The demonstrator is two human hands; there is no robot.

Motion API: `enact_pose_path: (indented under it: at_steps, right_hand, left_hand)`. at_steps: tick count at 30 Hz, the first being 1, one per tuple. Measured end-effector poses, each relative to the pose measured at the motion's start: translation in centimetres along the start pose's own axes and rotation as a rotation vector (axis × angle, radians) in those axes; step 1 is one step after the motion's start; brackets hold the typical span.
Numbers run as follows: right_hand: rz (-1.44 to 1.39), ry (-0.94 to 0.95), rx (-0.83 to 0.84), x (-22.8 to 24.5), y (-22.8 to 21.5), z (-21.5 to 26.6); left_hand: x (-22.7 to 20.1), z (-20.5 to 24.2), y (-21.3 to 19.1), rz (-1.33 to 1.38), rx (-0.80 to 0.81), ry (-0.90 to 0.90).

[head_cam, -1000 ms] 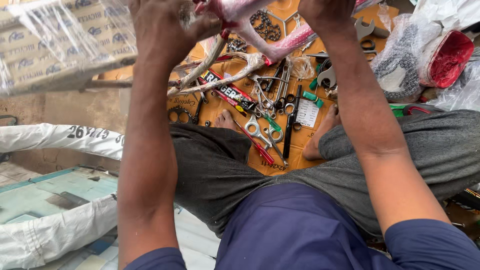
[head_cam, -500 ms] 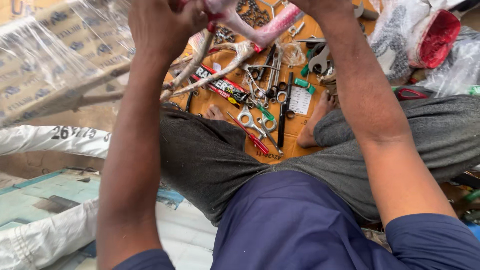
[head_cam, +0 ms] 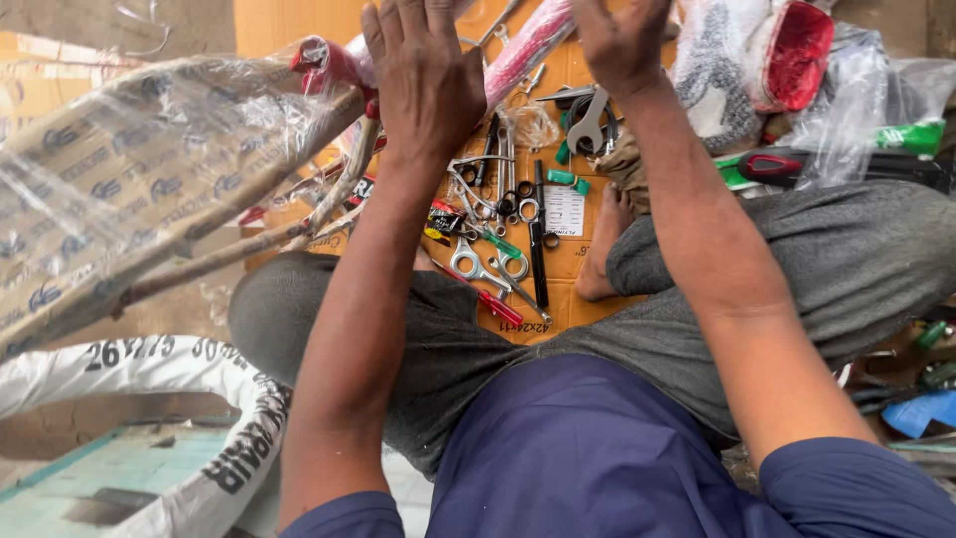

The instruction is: The person is assembling a bicycle frame, specifically focusing on the head tube area. They use a wrench to tighten bolts and a hammer to tap components into place. The person also handles a red plastic cap and a black tube, inserting them into the frame.

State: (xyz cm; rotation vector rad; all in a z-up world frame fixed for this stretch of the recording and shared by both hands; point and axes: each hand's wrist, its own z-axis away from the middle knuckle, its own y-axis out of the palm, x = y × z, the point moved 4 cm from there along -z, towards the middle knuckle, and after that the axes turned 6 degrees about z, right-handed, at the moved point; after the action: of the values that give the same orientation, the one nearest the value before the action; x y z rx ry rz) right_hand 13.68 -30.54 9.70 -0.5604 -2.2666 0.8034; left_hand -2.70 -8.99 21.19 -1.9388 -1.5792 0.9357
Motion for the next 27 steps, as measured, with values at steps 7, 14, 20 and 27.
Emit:
enact_pose_path:
  at_steps: [7, 14, 20, 27]
  right_hand:
    - [-0.180, 0.973, 0.043, -15.8, 3.0, 15.6]
    - [0.314, 0.654, 0.564, -8.3, 7.5, 21.8]
    - [0.500, 0.576, 0.670, -6.6, 8.2, 21.5]
    - [0.537, 0.346, 0.647, -7.4, 7.0, 20.1]
  left_hand:
    - [0.7, -0.4, 0.1, 0.198, 0.143, -0.130]
    - [1.2, -0.2, 0.5, 0.186, 0.043, -0.107]
    - [2.5, -0.3, 0.7, 0.160, 0.079, -0.106]
    - [1.6, -0.9, -0.1, 0.174, 0.130, -0.137]
